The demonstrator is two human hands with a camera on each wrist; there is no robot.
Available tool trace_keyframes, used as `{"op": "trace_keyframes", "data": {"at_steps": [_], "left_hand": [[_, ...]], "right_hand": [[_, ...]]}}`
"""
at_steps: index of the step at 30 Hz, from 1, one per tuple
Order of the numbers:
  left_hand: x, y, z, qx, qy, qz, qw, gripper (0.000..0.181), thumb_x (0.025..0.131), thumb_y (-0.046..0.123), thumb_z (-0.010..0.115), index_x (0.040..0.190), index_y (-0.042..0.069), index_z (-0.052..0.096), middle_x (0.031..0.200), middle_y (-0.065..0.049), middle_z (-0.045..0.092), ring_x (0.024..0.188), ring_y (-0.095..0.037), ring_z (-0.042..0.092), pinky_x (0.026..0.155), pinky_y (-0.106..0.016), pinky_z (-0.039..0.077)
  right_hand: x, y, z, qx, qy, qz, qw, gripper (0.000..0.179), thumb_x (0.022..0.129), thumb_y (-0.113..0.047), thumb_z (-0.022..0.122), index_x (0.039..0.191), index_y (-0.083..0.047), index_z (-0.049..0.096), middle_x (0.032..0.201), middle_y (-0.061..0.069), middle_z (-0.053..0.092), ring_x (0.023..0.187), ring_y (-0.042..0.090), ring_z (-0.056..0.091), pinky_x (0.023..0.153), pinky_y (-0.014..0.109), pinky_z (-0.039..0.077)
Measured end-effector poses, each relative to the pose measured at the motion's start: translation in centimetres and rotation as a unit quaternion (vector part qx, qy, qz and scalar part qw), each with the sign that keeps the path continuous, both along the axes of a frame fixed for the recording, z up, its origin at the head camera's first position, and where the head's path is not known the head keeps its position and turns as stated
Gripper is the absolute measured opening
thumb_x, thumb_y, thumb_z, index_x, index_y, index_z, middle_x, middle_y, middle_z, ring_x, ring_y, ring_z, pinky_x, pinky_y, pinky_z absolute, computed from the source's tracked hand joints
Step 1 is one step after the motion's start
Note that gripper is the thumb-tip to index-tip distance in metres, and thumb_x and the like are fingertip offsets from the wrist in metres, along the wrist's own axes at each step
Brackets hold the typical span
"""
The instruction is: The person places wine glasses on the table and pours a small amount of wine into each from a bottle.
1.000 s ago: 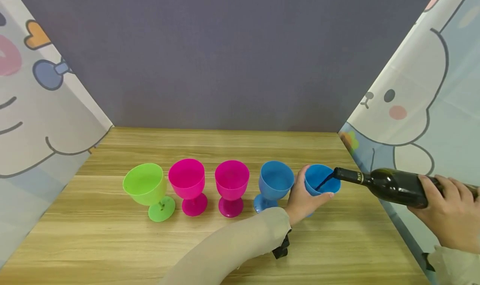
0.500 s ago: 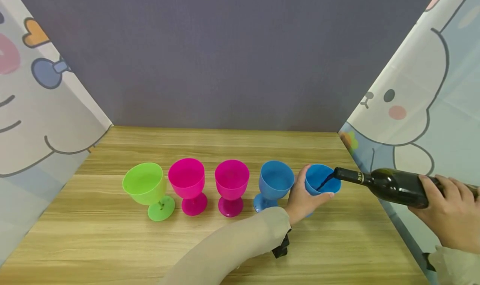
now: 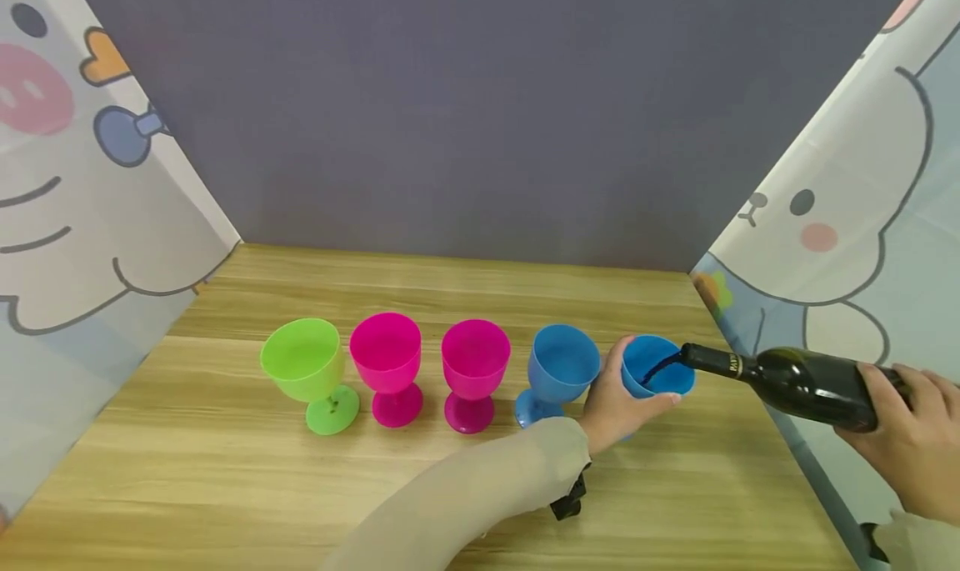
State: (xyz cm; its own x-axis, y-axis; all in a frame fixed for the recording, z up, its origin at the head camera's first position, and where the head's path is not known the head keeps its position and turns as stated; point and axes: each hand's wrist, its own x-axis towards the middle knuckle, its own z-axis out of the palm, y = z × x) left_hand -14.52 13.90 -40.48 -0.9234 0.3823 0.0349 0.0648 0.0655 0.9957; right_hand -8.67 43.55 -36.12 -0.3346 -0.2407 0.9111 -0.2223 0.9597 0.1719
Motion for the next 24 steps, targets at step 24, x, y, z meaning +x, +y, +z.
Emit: {"op": "trace_keyframes", "data": {"at_steps": [24], "left_hand": [[0.01, -0.17, 0.08, 0.002, 0.022, -0.006, 0.9997, 0.079, 0.082, 0.029, 0.076, 0.146, 0.036, 0.03, 0.145, 0.002, 0.034, 0.13, -0.02, 0.04, 0.101, -0.042, 0.04]], "right_hand": [[-0.12, 0.24, 0.15, 0.012, -0.011, 0.001, 0.9999, 0.061, 0.089, -0.05, 0.034, 0.107, 0.003, 0.058, 0.091, 0.041, 0.052, 0.081, 0.062, 0.045, 0.075, 0.071, 0.036]]}}
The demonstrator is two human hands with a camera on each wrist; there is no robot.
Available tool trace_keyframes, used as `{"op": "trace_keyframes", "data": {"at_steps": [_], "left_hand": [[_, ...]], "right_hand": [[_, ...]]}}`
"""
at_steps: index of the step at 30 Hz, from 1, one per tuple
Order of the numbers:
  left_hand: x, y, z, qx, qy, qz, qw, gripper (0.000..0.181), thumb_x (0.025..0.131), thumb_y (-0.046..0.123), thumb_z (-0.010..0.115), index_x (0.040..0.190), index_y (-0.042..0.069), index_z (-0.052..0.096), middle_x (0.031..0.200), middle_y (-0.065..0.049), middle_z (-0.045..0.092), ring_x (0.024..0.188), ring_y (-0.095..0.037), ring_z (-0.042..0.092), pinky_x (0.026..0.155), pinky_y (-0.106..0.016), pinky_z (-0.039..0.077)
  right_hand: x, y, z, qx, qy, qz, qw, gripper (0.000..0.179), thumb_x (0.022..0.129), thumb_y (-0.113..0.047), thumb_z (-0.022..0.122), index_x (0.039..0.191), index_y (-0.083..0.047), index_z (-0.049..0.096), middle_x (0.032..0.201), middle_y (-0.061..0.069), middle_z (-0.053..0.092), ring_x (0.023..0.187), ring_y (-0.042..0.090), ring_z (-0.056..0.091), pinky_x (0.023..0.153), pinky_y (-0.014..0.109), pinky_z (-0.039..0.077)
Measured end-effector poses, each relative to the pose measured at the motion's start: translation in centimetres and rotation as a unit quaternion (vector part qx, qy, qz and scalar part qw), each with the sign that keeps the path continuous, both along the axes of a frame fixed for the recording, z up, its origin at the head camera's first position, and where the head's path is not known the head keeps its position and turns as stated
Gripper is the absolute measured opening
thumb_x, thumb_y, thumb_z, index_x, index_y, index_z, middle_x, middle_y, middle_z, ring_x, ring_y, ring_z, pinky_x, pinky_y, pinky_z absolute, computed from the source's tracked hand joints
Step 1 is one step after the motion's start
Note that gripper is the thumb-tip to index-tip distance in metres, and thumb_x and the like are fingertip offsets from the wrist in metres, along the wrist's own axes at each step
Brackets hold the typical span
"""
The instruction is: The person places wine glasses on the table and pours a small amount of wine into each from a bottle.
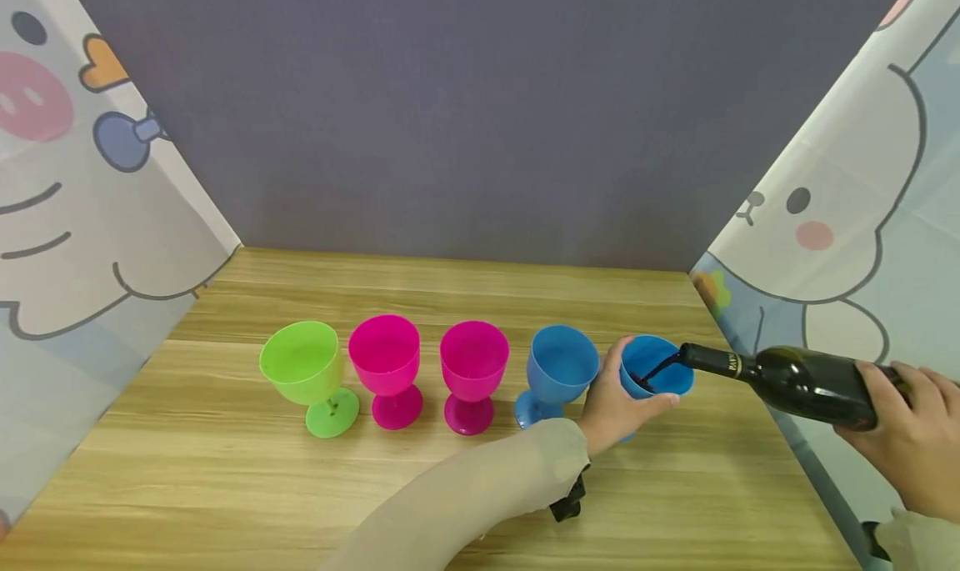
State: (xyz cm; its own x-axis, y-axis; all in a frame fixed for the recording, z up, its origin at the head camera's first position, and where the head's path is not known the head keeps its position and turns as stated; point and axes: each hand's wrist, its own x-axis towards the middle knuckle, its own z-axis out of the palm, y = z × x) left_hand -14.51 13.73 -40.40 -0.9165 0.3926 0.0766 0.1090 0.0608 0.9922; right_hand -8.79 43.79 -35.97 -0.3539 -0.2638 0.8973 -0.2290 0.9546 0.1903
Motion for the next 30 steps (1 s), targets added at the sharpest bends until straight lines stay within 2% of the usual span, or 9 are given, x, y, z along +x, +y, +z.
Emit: {"op": "trace_keyframes", "data": {"at_steps": [8, 12, 15, 23, 30], "left_hand": [[0.07, 0.03, -0.07, -0.005, -0.002, 0.004, 1.0, 0.079, 0.081, 0.03, 0.076, 0.146, 0.034, 0.031, 0.145, 0.004, 0.034, 0.13, -0.019, 0.039, 0.101, -0.043, 0.04], [-0.03, 0.11, -0.06, -0.004, 0.004, 0.006, 1.0, 0.079, 0.082, 0.031, 0.076, 0.146, 0.036, 0.031, 0.145, 0.004, 0.034, 0.131, -0.019, 0.039, 0.101, -0.043, 0.04], [-0.03, 0.16, -0.11, -0.003, 0.001, 0.007, 1.0, 0.079, 0.082, 0.03, 0.076, 0.146, 0.037, 0.03, 0.145, 0.004, 0.034, 0.13, -0.019, 0.04, 0.101, -0.043, 0.041], [-0.04, 0.12, 0.02, 0.001, -0.003, 0.006, 1.0, 0.08, 0.081, 0.03, 0.077, 0.146, 0.037, 0.03, 0.144, 0.004, 0.035, 0.129, -0.019, 0.041, 0.101, -0.042, 0.041], [-0.1, -0.02, 0.25, 0.006, -0.015, 0.004, 0.9999, 0.08, 0.081, 0.029, 0.077, 0.145, 0.038, 0.031, 0.144, 0.004, 0.035, 0.13, -0.02, 0.04, 0.101, -0.043, 0.04]], "right_hand": [[0.03, 0.28, -0.35, -0.002, -0.011, 0.0, 0.9999, 0.061, 0.09, -0.05, 0.034, 0.108, 0.004, 0.057, 0.093, 0.041, 0.052, 0.082, 0.062, 0.044, 0.075, 0.07, 0.035], [0.07, 0.49, -0.34, -0.008, -0.028, 0.001, 0.9996, 0.064, 0.09, -0.052, 0.033, 0.109, 0.005, 0.056, 0.095, 0.042, 0.051, 0.084, 0.062, 0.043, 0.077, 0.071, 0.034], [-0.07, 0.59, -0.45, 0.002, -0.024, -0.001, 0.9997, 0.065, 0.09, -0.052, 0.033, 0.108, 0.006, 0.057, 0.092, 0.043, 0.052, 0.081, 0.062, 0.045, 0.074, 0.071, 0.035], [0.3, 0.45, -0.27, 0.028, -0.049, -0.027, 0.9981, 0.062, 0.089, -0.049, 0.035, 0.107, 0.005, 0.058, 0.092, 0.04, 0.055, 0.08, 0.06, 0.049, 0.073, 0.068, 0.039], [0.47, 0.12, -0.08, 0.041, -0.064, -0.048, 0.996, 0.058, 0.088, -0.046, 0.037, 0.111, 0.003, 0.059, 0.096, 0.037, 0.057, 0.084, 0.056, 0.052, 0.076, 0.069, 0.037]]}}
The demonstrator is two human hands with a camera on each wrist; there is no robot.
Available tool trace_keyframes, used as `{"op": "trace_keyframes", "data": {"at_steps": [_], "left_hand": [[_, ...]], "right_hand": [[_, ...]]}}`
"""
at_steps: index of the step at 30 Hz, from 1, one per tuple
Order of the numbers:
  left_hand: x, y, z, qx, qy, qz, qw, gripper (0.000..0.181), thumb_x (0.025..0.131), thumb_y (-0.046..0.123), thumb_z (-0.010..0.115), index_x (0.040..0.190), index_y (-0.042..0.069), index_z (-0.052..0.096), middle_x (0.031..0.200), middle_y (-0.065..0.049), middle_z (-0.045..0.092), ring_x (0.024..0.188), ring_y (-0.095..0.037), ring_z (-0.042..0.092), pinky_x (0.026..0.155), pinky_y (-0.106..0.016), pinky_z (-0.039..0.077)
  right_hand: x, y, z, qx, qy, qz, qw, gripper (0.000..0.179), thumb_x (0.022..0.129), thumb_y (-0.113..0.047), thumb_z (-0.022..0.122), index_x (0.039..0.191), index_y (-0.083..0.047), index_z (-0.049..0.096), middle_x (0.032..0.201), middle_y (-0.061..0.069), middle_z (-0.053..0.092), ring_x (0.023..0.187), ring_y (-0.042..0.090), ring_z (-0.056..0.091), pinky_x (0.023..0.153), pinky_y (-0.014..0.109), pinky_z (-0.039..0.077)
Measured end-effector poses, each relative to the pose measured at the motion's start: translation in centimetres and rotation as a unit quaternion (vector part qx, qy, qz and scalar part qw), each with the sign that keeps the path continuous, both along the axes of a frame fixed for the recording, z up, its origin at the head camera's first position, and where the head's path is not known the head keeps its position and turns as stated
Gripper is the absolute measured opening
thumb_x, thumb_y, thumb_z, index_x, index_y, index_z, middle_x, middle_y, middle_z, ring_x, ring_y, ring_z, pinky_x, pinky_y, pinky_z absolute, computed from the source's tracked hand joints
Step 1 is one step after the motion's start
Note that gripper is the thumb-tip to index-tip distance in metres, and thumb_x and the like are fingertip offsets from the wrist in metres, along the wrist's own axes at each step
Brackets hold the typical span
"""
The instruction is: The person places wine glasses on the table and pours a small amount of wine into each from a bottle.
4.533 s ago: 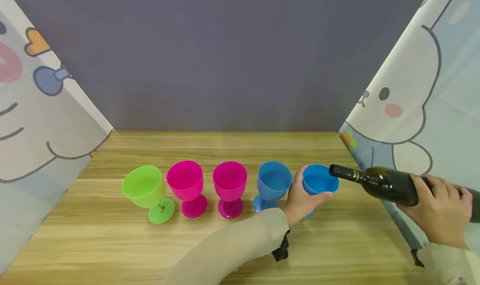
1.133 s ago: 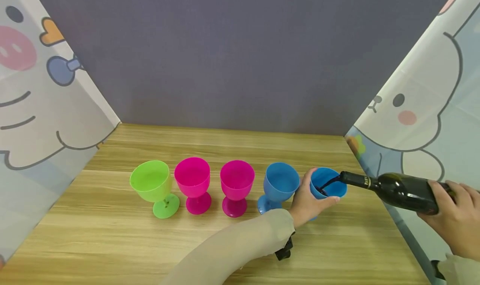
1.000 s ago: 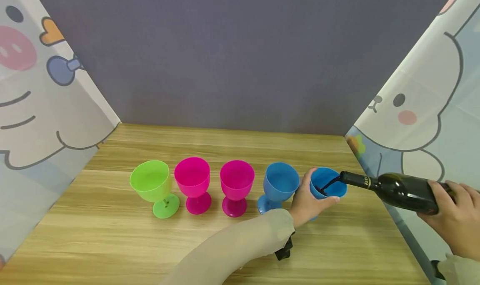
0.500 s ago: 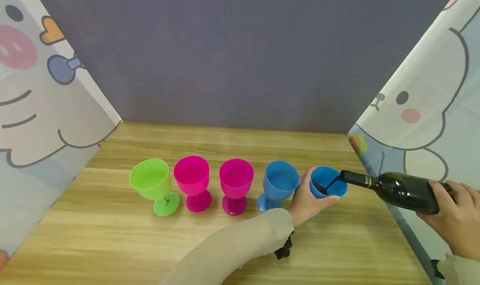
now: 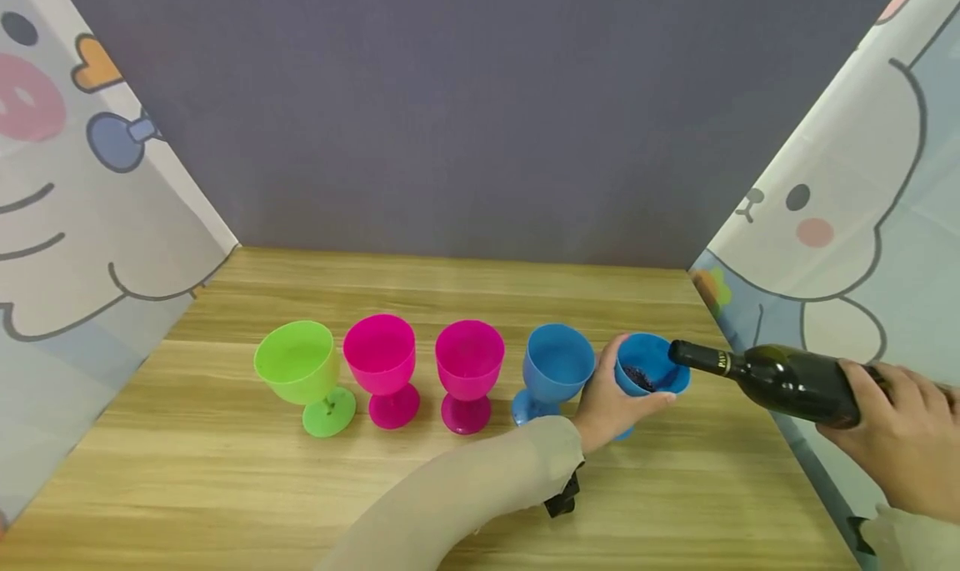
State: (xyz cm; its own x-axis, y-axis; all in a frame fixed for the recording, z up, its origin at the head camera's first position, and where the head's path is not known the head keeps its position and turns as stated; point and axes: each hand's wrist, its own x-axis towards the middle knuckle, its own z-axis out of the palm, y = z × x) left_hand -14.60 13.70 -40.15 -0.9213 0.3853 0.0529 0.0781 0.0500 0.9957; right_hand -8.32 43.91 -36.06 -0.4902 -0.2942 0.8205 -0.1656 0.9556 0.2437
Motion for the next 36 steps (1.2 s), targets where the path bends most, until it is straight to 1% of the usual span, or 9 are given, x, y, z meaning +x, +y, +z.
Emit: {"op": "trace_keyframes", "data": {"at_steps": [2, 5, 12, 15, 19, 23, 26, 32, 36], "left_hand": [[0.03, -0.04, 0.01, -0.001, -0.001, 0.0, 1.0, 0.08, 0.081, 0.029, 0.077, 0.145, 0.039, 0.031, 0.145, 0.004, 0.035, 0.13, -0.02, 0.04, 0.101, -0.044, 0.04], [0.03, -0.03, 0.0, 0.0, -0.002, -0.001, 1.0, 0.08, 0.081, 0.029, 0.077, 0.145, 0.039, 0.03, 0.145, 0.005, 0.035, 0.131, -0.02, 0.039, 0.101, -0.044, 0.04], [0.0, 0.05, 0.02, 0.004, -0.002, -0.001, 1.0, 0.08, 0.081, 0.029, 0.077, 0.145, 0.04, 0.03, 0.146, 0.006, 0.034, 0.131, -0.02, 0.039, 0.101, -0.044, 0.04], [0.0, 0.03, 0.06, 0.004, -0.002, -0.005, 1.0, 0.081, 0.082, 0.029, 0.076, 0.146, 0.039, 0.028, 0.148, 0.005, 0.032, 0.133, -0.021, 0.037, 0.102, -0.044, 0.039], [0.05, -0.03, 0.17, -0.001, -0.002, -0.008, 1.0, 0.083, 0.082, 0.029, 0.076, 0.147, 0.038, 0.026, 0.149, 0.004, 0.031, 0.134, -0.022, 0.036, 0.103, -0.045, 0.038], [0.15, -0.04, 0.35, -0.005, -0.004, -0.006, 1.0, 0.083, 0.082, 0.03, 0.077, 0.148, 0.039, 0.026, 0.15, 0.003, 0.031, 0.135, -0.022, 0.035, 0.103, -0.046, 0.038], [0.23, -0.06, 0.42, -0.005, -0.005, -0.005, 1.0, 0.083, 0.082, 0.03, 0.076, 0.147, 0.04, 0.026, 0.15, 0.004, 0.031, 0.135, -0.022, 0.035, 0.103, -0.046, 0.038], [0.34, -0.15, 0.31, -0.009, 0.003, -0.003, 1.0, 0.083, 0.082, 0.032, 0.076, 0.148, 0.039, 0.026, 0.15, 0.003, 0.031, 0.134, -0.023, 0.036, 0.103, -0.046, 0.039], [0.32, -0.27, 0.25, -0.013, 0.011, 0.004, 0.9999, 0.083, 0.082, 0.034, 0.076, 0.148, 0.038, 0.026, 0.149, 0.002, 0.032, 0.134, -0.024, 0.037, 0.102, -0.047, 0.039]], "right_hand": [[0.09, -0.07, 0.09, 0.005, -0.009, -0.005, 0.9999, 0.056, 0.088, -0.044, 0.039, 0.112, 0.003, 0.058, 0.097, 0.037, 0.057, 0.086, 0.056, 0.053, 0.077, 0.069, 0.037], [0.08, -0.13, 0.16, 0.008, -0.008, -0.006, 0.9999, 0.054, 0.088, -0.042, 0.04, 0.112, 0.003, 0.058, 0.097, 0.036, 0.058, 0.085, 0.056, 0.053, 0.077, 0.069, 0.038], [0.03, -0.24, 0.34, 0.016, -0.003, -0.009, 0.9998, 0.056, 0.089, -0.043, 0.037, 0.111, 0.003, 0.059, 0.096, 0.036, 0.059, 0.083, 0.056, 0.054, 0.074, 0.068, 0.038], [0.1, -0.35, 0.46, 0.017, -0.008, -0.016, 0.9997, 0.062, 0.089, -0.049, 0.032, 0.111, 0.003, 0.058, 0.096, 0.036, 0.058, 0.081, 0.056, 0.053, 0.073, 0.068, 0.038], [0.13, -0.45, 0.45, 0.019, -0.004, -0.019, 0.9996, 0.069, 0.089, -0.055, 0.026, 0.11, 0.003, 0.058, 0.094, 0.035, 0.059, 0.077, 0.056, 0.053, 0.07, 0.068, 0.039], [0.18, -0.53, 0.48, 0.018, -0.001, -0.019, 0.9997, 0.068, 0.089, -0.054, 0.026, 0.11, 0.003, 0.058, 0.094, 0.035, 0.059, 0.077, 0.055, 0.054, 0.07, 0.068, 0.039], [0.2, -0.63, 0.6, 0.023, -0.005, -0.024, 0.9994, 0.071, 0.089, -0.056, 0.024, 0.11, 0.003, 0.058, 0.094, 0.036, 0.059, 0.077, 0.056, 0.054, 0.07, 0.068, 0.039], [0.1, -0.83, 0.67, 0.039, -0.005, -0.032, 0.9987, 0.074, 0.089, -0.058, 0.022, 0.111, 0.003, 0.058, 0.093, 0.036, 0.059, 0.073, 0.056, 0.054, 0.067, 0.068, 0.041], [-0.04, -1.0, 0.46, 0.036, -0.005, -0.035, 0.9987, 0.076, 0.088, -0.06, 0.02, 0.111, 0.002, 0.058, 0.093, 0.037, 0.058, 0.073, 0.057, 0.053, 0.066, 0.069, 0.04]]}}
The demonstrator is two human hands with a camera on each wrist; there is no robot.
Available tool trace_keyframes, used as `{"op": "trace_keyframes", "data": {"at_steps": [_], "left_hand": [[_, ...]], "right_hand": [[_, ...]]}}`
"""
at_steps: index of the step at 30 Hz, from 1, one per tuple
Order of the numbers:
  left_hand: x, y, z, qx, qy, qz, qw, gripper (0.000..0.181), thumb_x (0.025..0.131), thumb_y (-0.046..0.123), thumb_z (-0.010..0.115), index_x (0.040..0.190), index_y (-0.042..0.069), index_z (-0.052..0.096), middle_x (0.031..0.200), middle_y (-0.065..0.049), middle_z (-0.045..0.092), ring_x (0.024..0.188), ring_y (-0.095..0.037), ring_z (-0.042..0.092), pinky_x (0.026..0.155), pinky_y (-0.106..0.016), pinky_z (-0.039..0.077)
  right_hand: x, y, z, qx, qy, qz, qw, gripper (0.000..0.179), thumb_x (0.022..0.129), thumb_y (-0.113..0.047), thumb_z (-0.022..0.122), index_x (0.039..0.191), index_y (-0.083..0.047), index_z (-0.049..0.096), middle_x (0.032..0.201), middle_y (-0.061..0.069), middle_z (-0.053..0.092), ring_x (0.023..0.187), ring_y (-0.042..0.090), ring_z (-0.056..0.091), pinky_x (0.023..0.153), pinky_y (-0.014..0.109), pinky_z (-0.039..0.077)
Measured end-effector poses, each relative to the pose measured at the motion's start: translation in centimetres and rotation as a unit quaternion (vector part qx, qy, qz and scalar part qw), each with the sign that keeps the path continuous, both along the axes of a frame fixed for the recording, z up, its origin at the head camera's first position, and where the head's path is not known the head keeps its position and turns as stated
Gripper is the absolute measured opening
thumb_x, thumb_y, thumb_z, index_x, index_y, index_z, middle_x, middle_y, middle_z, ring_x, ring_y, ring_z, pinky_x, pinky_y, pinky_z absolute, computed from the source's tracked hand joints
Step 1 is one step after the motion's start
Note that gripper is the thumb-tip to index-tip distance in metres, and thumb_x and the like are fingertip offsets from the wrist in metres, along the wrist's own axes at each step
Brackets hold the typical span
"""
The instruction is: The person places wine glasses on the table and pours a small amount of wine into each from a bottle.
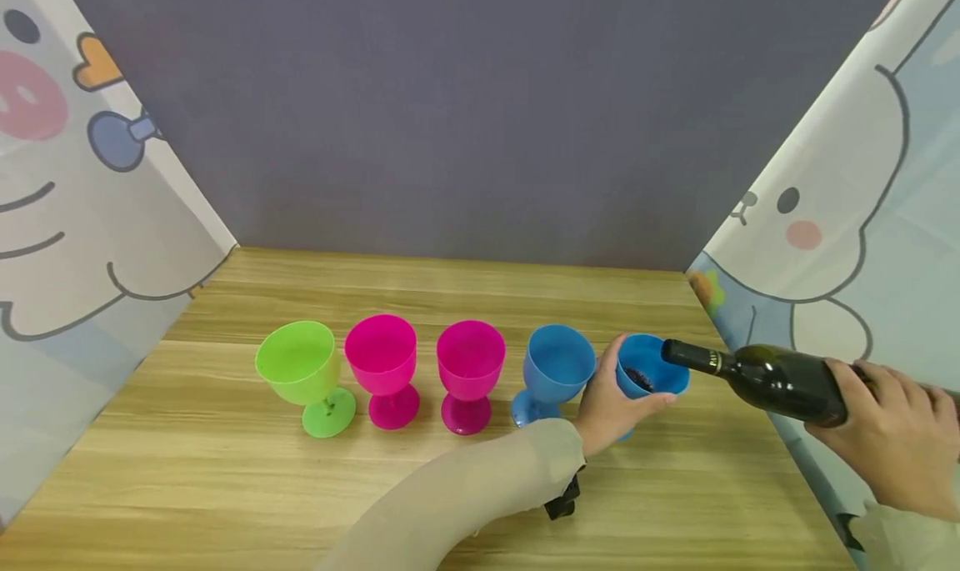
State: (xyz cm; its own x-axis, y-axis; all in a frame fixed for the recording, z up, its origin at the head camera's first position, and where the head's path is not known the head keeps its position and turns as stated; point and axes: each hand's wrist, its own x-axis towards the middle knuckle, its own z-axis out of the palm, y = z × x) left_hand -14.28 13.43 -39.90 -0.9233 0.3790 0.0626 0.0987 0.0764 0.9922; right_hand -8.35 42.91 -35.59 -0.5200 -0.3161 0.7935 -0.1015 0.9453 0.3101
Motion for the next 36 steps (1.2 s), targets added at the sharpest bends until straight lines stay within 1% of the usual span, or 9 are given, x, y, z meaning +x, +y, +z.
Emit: {"op": "trace_keyframes", "data": {"at_steps": [4, 11, 16, 18, 24, 30, 32, 35, 36], "left_hand": [[0.0, -0.1, -0.2, -0.004, 0.007, 0.004, 1.0, 0.084, 0.082, 0.035, 0.075, 0.149, 0.036, 0.025, 0.149, 0.001, 0.032, 0.133, -0.024, 0.038, 0.102, -0.046, 0.04], [-0.2, -0.2, -0.4, -0.004, 0.007, -0.004, 1.0, 0.084, 0.083, 0.037, 0.073, 0.15, 0.034, 0.022, 0.152, 0.001, 0.028, 0.137, -0.025, 0.034, 0.104, -0.045, 0.038], [-0.2, -0.4, -0.6, 0.003, 0.007, -0.006, 1.0, 0.083, 0.084, 0.035, 0.073, 0.151, 0.032, 0.022, 0.154, 0.001, 0.026, 0.138, -0.027, 0.031, 0.105, -0.044, 0.036], [-0.2, -0.4, -0.7, 0.012, 0.01, -0.006, 0.9999, 0.083, 0.085, 0.034, 0.072, 0.151, 0.031, 0.022, 0.154, 0.001, 0.026, 0.138, -0.027, 0.031, 0.106, -0.044, 0.035], [0.2, -0.2, -1.2, 0.024, 0.009, -0.007, 0.9996, 0.083, 0.087, 0.033, 0.071, 0.152, 0.023, 0.021, 0.153, 0.0, 0.029, 0.138, -0.024, 0.031, 0.108, -0.045, 0.033], [0.9, -0.4, -1.6, 0.017, 0.009, 0.001, 0.9998, 0.085, 0.087, 0.033, 0.07, 0.152, 0.018, 0.019, 0.153, -0.002, 0.029, 0.139, -0.025, 0.03, 0.108, -0.047, 0.032], [1.2, -0.4, -1.8, 0.009, 0.016, 0.008, 0.9998, 0.086, 0.087, 0.035, 0.07, 0.153, 0.018, 0.019, 0.154, -0.002, 0.027, 0.14, -0.026, 0.028, 0.108, -0.048, 0.032], [1.7, -0.3, -2.1, 0.003, 0.043, 0.015, 0.9989, 0.087, 0.087, 0.035, 0.07, 0.153, 0.015, 0.017, 0.155, -0.005, 0.024, 0.141, -0.027, 0.025, 0.109, -0.05, 0.031], [1.9, -0.3, -2.2, 0.003, 0.054, 0.017, 0.9984, 0.087, 0.087, 0.035, 0.07, 0.153, 0.014, 0.017, 0.155, -0.006, 0.023, 0.141, -0.027, 0.024, 0.109, -0.05, 0.03]], "right_hand": [[0.0, -0.1, -0.2, 0.004, -0.01, -0.001, 0.9999, 0.076, 0.088, -0.058, 0.019, 0.113, 0.003, 0.057, 0.093, 0.038, 0.058, 0.074, 0.057, 0.053, 0.067, 0.069, 0.039], [0.1, -0.5, 0.0, 0.019, -0.026, -0.002, 0.9995, 0.074, 0.088, -0.055, 0.02, 0.116, 0.004, 0.056, 0.094, 0.039, 0.058, 0.072, 0.057, 0.053, 0.066, 0.068, 0.04], [0.0, -0.8, -0.4, 0.003, -0.022, 0.004, 0.9997, 0.077, 0.088, -0.059, 0.02, 0.115, 0.003, 0.057, 0.095, 0.038, 0.057, 0.073, 0.057, 0.052, 0.067, 0.069, 0.039], [-0.1, -0.8, -0.5, -0.011, -0.011, 0.012, 0.9998, 0.077, 0.087, -0.06, 0.021, 0.114, 0.001, 0.058, 0.094, 0.038, 0.058, 0.074, 0.057, 0.052, 0.068, 0.069, 0.039], [-0.1, -0.7, -0.7, -0.022, -0.002, 0.014, 0.9997, 0.071, 0.085, -0.054, 0.024, 0.113, 0.001, 0.06, 0.094, 0.037, 0.059, 0.073, 0.056, 0.053, 0.067, 0.068, 0.04], [-0.1, -0.8, -0.6, -0.028, -0.003, 0.018, 0.9994, 0.074, 0.084, -0.057, 0.024, 0.112, 0.002, 0.06, 0.093, 0.037, 0.058, 0.072, 0.057, 0.053, 0.064, 0.067, 0.039], [-0.1, -0.8, -0.7, -0.032, -0.001, 0.022, 0.9993, 0.075, 0.084, -0.058, 0.024, 0.112, 0.002, 0.06, 0.093, 0.037, 0.059, 0.071, 0.057, 0.053, 0.063, 0.067, 0.039], [-0.1, -0.9, -0.6, -0.038, 0.004, 0.032, 0.9988, 0.074, 0.084, -0.058, 0.025, 0.111, 0.002, 0.061, 0.092, 0.035, 0.059, 0.071, 0.056, 0.053, 0.064, 0.067, 0.039], [-0.1, -0.9, -0.6, -0.033, -0.003, 0.03, 0.999, 0.075, 0.084, -0.058, 0.024, 0.112, 0.002, 0.06, 0.093, 0.036, 0.059, 0.071, 0.056, 0.053, 0.064, 0.067, 0.039]]}}
